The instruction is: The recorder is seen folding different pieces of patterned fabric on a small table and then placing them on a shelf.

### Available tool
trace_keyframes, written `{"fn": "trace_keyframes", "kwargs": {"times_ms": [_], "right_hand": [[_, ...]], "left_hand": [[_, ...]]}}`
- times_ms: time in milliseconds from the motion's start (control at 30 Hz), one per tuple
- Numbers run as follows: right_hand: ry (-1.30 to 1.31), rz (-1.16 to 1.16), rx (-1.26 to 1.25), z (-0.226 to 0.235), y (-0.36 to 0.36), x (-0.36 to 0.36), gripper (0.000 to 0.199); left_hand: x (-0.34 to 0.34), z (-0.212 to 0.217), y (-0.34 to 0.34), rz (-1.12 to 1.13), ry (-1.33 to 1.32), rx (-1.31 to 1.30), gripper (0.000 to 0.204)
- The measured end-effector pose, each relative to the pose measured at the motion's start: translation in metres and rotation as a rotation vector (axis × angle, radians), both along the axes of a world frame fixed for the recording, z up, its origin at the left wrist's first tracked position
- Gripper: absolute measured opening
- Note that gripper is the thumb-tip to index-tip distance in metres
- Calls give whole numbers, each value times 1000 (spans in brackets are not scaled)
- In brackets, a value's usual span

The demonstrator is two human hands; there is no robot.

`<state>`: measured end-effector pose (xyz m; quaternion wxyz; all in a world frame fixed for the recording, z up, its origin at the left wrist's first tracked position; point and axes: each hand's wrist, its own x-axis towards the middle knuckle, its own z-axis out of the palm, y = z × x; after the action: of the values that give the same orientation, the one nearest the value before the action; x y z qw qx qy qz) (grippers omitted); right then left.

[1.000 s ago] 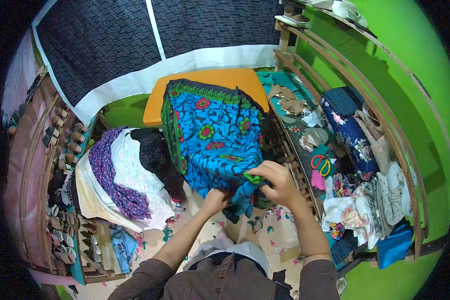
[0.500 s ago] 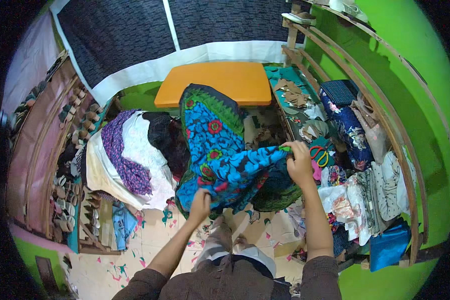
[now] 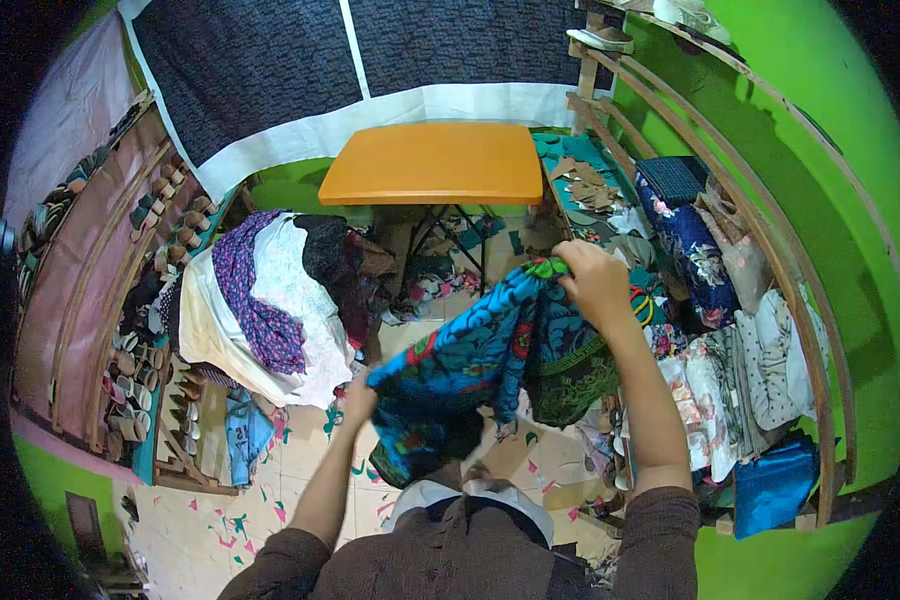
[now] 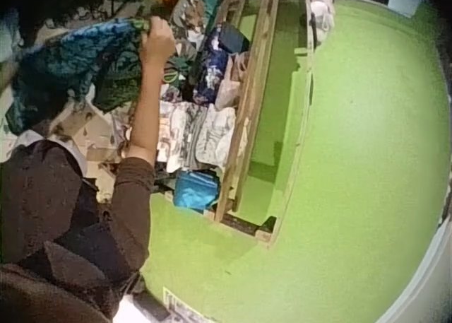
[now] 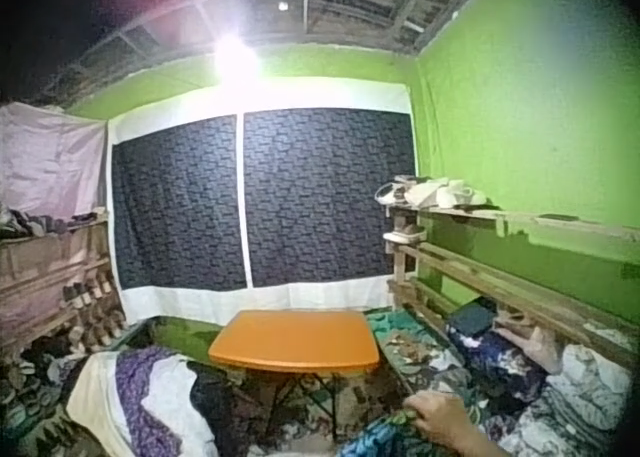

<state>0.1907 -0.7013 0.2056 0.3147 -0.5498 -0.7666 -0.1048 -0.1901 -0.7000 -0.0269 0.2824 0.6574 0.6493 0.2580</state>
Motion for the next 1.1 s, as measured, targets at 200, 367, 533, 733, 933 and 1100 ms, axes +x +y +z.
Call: {"fn": "trace_keyframes", "kwargs": {"times_ms": [200, 367, 533, 733, 933, 1100], "right_hand": [[-123, -318, -172, -43, 21, 33, 28], [-197, -312, -60, -46, 56, 73, 29], [-216, -369, 109, -39, 86, 71, 28], [-145, -530, 116, -56, 115, 59, 25], [4, -728, 43, -73, 163, 49, 20], [177, -845, 18, -72, 197, 35, 25]], "left_hand": [[-31, 63, 65, 63, -19, 491, 38], [-41, 109, 110, -229, 421, 607, 35], [-43, 99, 143, -496, 533, 439, 22], [-65, 69, 162, -78, 366, 749, 13], [-53, 67, 168, -103, 296, 645, 22], [-58, 97, 181, -208, 260, 688, 27]]}}
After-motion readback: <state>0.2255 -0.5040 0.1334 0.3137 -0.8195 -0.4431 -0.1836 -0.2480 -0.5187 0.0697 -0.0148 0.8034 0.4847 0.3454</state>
